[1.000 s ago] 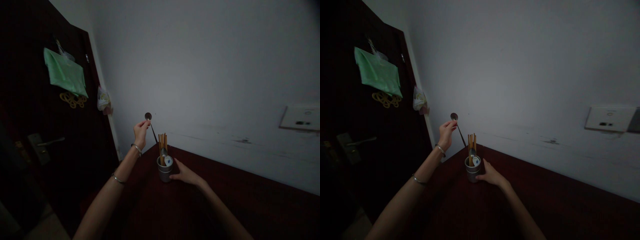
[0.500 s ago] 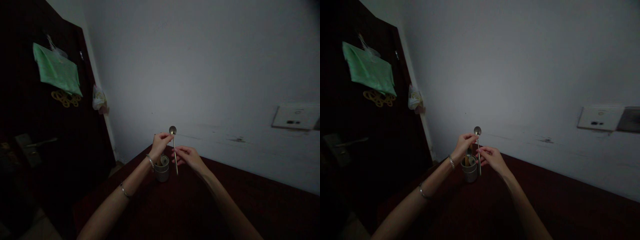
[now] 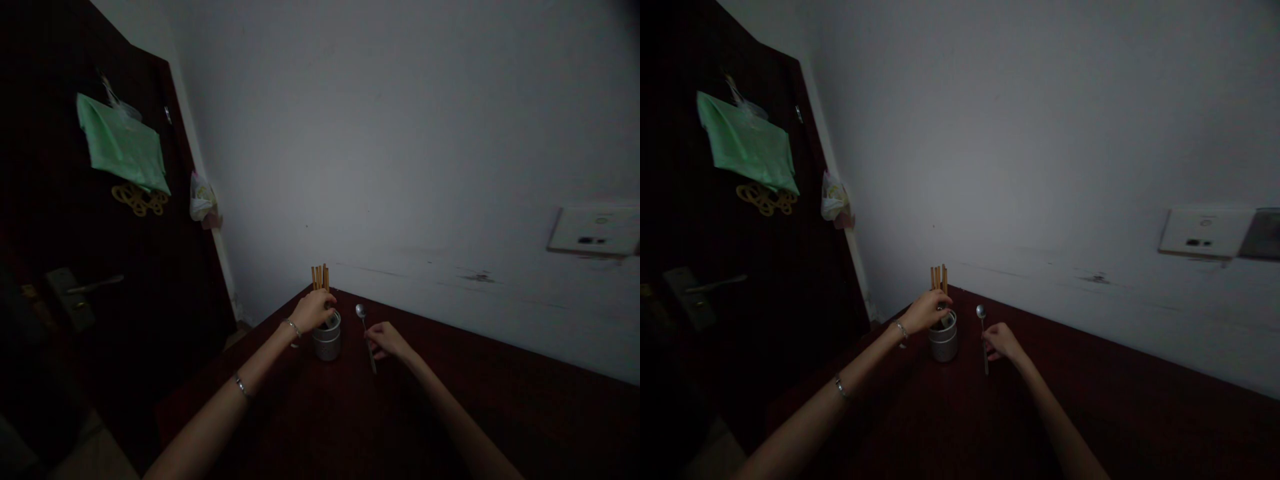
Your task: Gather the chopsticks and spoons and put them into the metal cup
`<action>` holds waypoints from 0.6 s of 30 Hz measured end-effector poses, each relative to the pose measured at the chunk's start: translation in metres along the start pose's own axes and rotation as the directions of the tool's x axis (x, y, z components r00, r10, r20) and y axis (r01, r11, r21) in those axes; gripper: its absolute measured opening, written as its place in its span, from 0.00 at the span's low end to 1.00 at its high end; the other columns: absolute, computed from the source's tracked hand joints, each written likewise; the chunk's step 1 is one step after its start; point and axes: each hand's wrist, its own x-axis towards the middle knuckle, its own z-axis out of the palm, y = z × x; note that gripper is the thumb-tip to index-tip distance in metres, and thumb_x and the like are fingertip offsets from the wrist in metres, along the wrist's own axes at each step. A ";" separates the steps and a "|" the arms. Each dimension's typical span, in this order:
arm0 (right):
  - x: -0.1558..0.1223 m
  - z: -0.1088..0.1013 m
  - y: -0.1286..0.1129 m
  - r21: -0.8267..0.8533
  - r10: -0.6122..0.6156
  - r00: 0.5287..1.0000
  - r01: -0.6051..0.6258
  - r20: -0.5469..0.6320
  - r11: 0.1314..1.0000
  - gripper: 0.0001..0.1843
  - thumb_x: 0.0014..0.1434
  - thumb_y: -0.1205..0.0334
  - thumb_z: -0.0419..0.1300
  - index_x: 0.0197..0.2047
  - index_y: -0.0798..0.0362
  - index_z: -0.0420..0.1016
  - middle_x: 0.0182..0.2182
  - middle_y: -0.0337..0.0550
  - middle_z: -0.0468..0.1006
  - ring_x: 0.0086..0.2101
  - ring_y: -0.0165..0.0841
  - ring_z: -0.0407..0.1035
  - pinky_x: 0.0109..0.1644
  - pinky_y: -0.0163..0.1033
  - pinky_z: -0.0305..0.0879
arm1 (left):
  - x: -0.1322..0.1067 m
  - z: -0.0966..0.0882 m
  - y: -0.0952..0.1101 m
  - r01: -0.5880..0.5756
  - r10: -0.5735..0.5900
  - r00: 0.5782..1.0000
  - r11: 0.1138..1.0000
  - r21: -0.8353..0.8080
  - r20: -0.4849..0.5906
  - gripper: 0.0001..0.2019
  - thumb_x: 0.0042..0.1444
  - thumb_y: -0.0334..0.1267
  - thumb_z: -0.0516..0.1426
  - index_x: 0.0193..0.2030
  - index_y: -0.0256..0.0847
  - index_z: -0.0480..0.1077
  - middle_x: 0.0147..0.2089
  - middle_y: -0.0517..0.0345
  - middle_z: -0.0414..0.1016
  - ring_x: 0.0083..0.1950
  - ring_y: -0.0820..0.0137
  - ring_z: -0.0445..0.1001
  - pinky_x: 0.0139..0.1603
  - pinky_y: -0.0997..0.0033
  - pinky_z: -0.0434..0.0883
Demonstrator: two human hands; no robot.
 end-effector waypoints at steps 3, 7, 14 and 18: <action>0.005 0.006 0.008 -0.082 -0.005 0.999 0.008 0.037 0.997 0.07 0.51 0.68 0.55 0.23 0.60 0.68 0.14 0.35 0.65 0.15 0.23 0.62 0.16 0.30 0.66 | -0.004 0.001 0.000 0.014 -0.018 0.999 0.994 0.106 0.037 0.10 0.50 0.37 0.54 0.40 0.42 0.71 0.42 0.55 0.72 0.43 0.66 0.69 0.42 0.71 0.65; 0.005 0.012 0.010 -0.158 -0.054 0.997 0.062 0.054 0.986 0.09 0.51 0.68 0.55 0.21 0.61 0.68 0.12 0.34 0.64 0.13 0.22 0.61 0.14 0.28 0.65 | -0.008 0.003 -0.002 0.051 -0.060 0.997 0.987 0.150 0.053 0.10 0.53 0.39 0.52 0.38 0.43 0.72 0.40 0.55 0.73 0.42 0.67 0.70 0.39 0.73 0.65; -0.001 0.018 0.005 -0.274 -0.067 0.997 0.072 0.029 0.959 0.12 0.50 0.69 0.56 0.16 0.59 0.65 0.11 0.34 0.65 0.11 0.22 0.61 0.14 0.27 0.64 | -0.012 0.003 -0.005 0.051 -0.059 0.996 0.991 0.121 0.060 0.10 0.54 0.41 0.51 0.37 0.43 0.72 0.40 0.56 0.74 0.41 0.68 0.71 0.38 0.74 0.64; -0.005 0.020 0.002 -0.368 -0.095 0.995 0.090 0.005 0.926 0.14 0.50 0.68 0.57 0.15 0.59 0.65 0.13 0.38 0.69 0.12 0.24 0.64 0.14 0.26 0.61 | -0.013 0.001 -0.004 0.068 -0.075 0.995 0.993 0.096 0.072 0.12 0.55 0.41 0.50 0.39 0.43 0.72 0.41 0.55 0.74 0.43 0.67 0.70 0.40 0.72 0.64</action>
